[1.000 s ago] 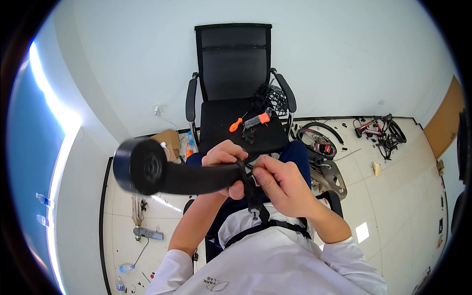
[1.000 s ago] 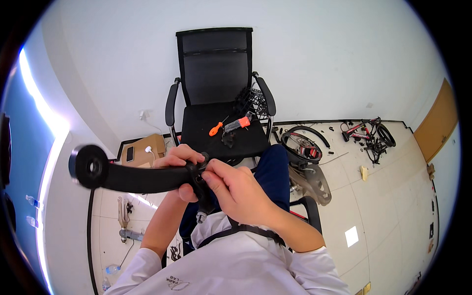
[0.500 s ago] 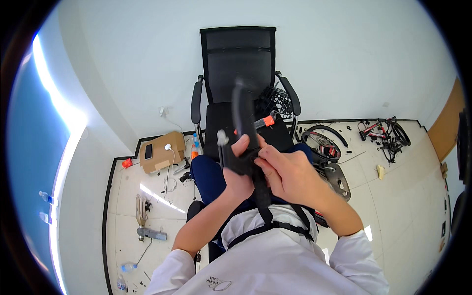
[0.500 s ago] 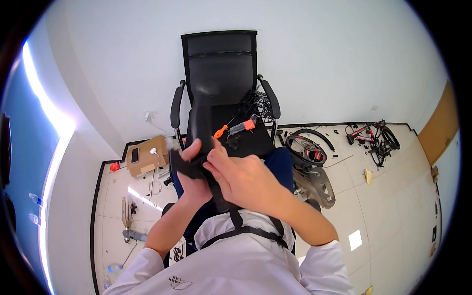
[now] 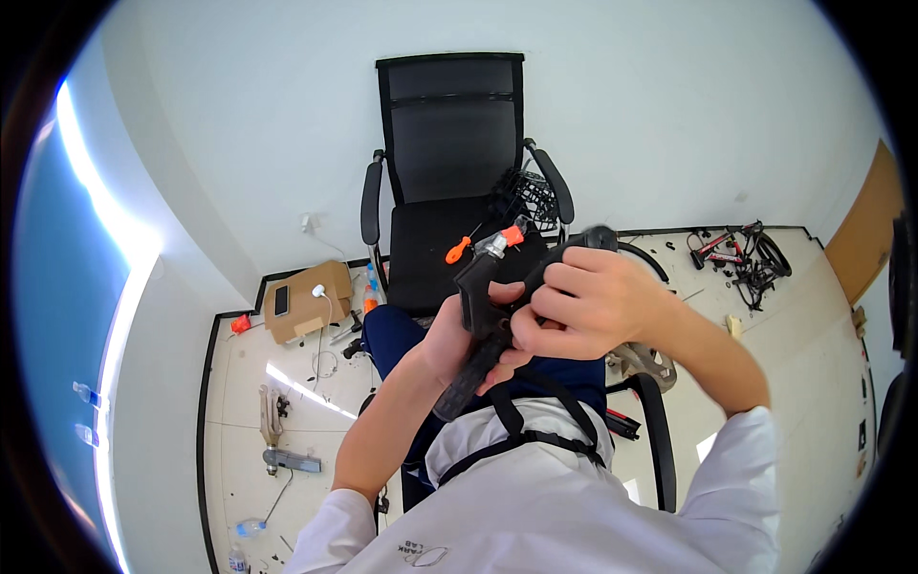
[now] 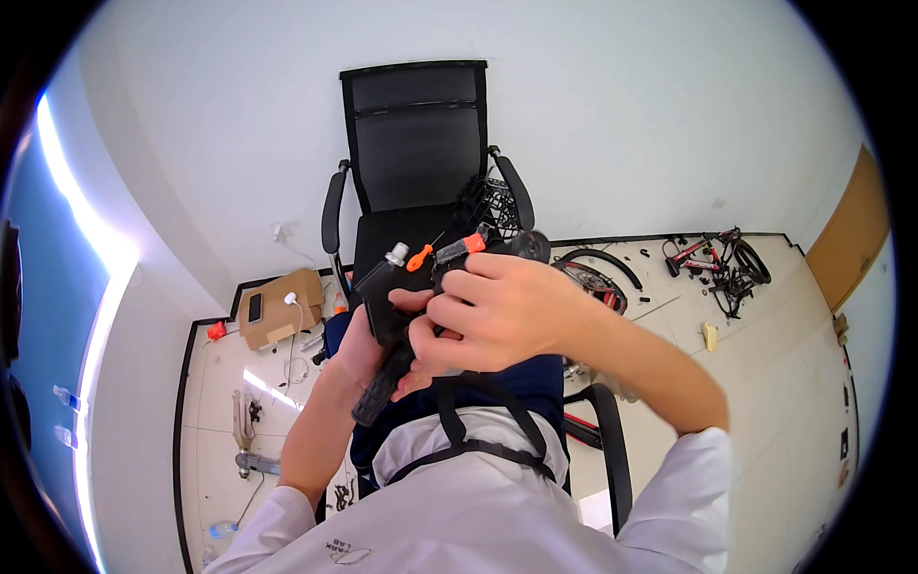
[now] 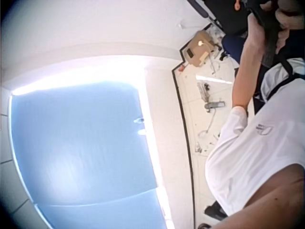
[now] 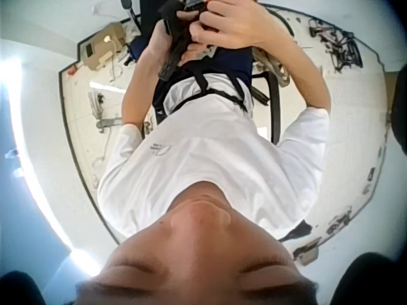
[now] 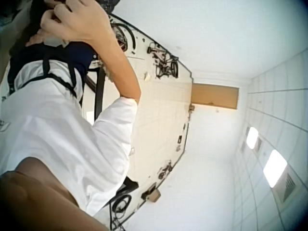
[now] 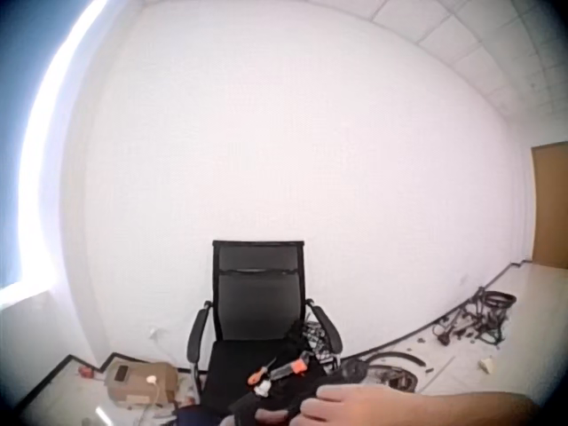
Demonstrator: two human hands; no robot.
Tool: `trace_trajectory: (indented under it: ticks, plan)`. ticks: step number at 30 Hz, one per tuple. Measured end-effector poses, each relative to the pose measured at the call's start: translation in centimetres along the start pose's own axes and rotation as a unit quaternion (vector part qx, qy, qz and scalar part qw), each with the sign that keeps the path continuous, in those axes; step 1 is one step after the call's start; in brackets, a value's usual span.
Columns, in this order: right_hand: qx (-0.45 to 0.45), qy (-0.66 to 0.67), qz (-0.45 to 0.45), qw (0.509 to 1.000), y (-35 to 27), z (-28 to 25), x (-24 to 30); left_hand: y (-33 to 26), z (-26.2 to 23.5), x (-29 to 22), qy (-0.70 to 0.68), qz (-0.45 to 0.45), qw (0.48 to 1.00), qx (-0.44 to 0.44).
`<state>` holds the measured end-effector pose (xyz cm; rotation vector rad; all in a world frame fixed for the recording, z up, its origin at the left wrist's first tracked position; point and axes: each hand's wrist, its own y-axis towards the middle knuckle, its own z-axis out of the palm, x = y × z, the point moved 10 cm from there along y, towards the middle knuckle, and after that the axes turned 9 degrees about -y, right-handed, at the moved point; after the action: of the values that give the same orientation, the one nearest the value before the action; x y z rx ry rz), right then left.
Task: The person holds a black scooter handlebar assembly and uses a hex key to tighten a bolt on the stem. They rotate the part to access the bolt and continue tightening it with the tool.
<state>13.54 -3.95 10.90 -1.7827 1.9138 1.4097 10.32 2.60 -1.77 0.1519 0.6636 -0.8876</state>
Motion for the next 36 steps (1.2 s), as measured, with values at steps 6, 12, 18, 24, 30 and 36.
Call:
trace_trajectory:
  ticks: [6,12,18,24,30,36]
  plan:
    - [-0.039,0.415,0.475,0.775,-4.1,2.9,-3.5,-0.5,0.1,-3.6,0.037,0.182,0.982,0.026]
    - [-0.027,0.455,0.517,0.724,-3.3,5.1,-0.8,-2.1,-0.6,-6.2,0.093,0.336,0.937,-0.018]
    - [-0.036,0.451,0.526,0.72,-3.6,5.6,-0.7,-2.4,-0.3,-6.2,0.108,0.354,0.929,-0.01]
    - [-0.049,0.336,0.491,0.802,-2.7,4.2,-0.7,-2.4,-0.7,-6.1,0.134,0.362,0.921,-0.042]
    - [-0.087,0.158,0.325,0.929,-1.5,3.2,-0.1,-2.4,-1.8,-5.5,0.1,0.322,0.933,-0.124]
    - [-0.018,0.081,0.204,0.975,-1.0,2.6,-1.3,-1.1,-2.6,-3.9,0.096,0.18,0.969,-0.139]
